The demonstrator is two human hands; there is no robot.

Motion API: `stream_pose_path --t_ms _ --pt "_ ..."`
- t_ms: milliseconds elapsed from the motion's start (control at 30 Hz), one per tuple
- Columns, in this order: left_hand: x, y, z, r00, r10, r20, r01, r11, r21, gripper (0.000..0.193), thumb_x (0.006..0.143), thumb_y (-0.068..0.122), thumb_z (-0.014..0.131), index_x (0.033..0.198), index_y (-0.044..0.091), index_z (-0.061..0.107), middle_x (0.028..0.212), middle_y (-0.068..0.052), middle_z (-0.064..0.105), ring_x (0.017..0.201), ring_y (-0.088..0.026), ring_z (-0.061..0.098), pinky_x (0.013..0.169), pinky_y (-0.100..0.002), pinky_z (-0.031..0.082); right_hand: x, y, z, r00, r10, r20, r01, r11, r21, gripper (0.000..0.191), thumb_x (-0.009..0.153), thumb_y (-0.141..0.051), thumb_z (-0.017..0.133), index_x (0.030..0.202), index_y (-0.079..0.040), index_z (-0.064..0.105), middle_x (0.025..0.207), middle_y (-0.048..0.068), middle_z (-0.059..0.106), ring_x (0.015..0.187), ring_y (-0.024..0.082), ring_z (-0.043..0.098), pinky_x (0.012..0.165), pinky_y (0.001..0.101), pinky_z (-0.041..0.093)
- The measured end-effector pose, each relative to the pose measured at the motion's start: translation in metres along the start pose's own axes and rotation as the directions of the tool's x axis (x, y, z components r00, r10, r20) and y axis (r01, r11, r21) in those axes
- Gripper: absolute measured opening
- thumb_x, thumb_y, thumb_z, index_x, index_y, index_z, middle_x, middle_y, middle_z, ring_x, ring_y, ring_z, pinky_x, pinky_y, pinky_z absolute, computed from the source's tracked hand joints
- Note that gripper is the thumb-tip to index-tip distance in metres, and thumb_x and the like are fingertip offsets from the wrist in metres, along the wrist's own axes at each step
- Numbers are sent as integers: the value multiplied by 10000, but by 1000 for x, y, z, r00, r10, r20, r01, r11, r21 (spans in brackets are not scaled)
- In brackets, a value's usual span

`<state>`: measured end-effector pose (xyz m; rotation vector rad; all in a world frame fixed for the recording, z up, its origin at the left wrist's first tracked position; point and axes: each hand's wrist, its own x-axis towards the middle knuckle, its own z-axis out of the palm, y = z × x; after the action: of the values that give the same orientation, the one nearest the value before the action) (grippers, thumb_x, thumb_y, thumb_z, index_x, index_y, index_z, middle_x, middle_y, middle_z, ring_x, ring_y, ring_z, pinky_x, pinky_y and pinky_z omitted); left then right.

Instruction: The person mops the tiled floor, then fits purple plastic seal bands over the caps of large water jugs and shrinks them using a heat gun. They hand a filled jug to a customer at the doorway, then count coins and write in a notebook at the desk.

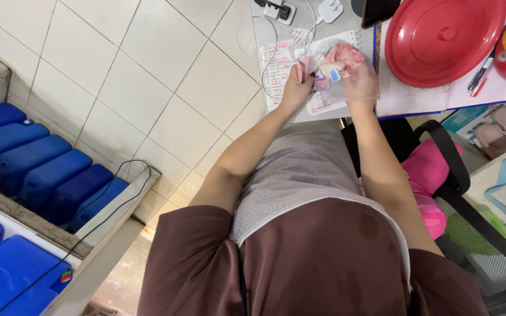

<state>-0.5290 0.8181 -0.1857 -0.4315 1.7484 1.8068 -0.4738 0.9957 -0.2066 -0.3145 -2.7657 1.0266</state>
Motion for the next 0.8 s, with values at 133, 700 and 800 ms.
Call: stream_pose_path --t_ms 133,700,800 --pt "4 3 -4 997 -69 -31 68 998 -12 273 947 108 603 1165 52 449 891 -89 631 674 -160 648 569 -327 571 -2 -2 1 970 55 238 -125 949 291 420 964 -117 715 1372 -115 619 1150 177 696 1005 327 683 848 435 546" --pt "-6 -7 -12 973 223 61 -228 878 422 705 823 191 728 1393 52 337 1044 -290 682 971 -430 695 843 -458 541 16 -15 13 850 400 344 -465 262 846 586 867 112 706 1420 -20 566 1381 87 593 1325 190 517 1109 316 436" --pt "-10 -12 -10 988 138 64 -152 931 331 610 800 176 731 1334 60 461 1077 -262 715 1020 -394 706 872 -443 537 5 -14 13 973 99 209 -58 979 -196 724 870 140 647 1518 -182 629 1417 117 618 1279 249 538 1088 362 455"
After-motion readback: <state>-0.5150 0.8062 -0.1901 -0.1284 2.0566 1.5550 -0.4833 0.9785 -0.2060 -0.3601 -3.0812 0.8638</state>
